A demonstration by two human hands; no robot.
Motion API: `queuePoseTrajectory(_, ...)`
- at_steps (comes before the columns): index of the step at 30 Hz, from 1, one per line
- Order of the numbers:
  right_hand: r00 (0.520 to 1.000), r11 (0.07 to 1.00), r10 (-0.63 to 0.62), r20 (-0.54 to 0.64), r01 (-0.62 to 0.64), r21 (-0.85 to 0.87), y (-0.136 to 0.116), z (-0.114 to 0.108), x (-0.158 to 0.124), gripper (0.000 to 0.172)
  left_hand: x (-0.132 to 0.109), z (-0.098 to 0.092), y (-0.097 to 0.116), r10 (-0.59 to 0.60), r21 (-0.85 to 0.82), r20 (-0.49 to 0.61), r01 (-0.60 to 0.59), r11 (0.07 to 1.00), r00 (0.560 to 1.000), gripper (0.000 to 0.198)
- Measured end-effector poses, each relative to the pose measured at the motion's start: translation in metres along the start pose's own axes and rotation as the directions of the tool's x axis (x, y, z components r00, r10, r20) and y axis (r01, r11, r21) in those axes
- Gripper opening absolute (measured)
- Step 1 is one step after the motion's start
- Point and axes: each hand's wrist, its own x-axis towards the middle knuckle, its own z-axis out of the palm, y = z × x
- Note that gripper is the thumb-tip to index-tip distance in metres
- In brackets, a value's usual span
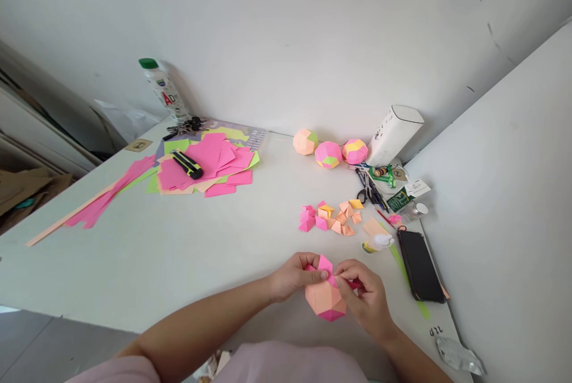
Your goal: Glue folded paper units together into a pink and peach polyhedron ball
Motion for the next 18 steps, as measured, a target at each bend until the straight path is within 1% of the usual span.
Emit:
queuePoseTrajectory(12,1.0,1.0,0.008,-0.001,-0.008,0.008,-0.0012,0.0006,0.0001,0.017,-0.0011,0.0013,0.0028,-0.004,0.01,-0.004,0.004,1.0,1.0,0.038)
queuePoseTrajectory(18,1.0,1.0,0.017,-0.008,-0.017,0.015,-0.0018,0.0009,0.0005,0.018,-0.0009,0.0012,0.0018,0.012,-0.011,0.007,-0.012,1.0,1.0,0.037)
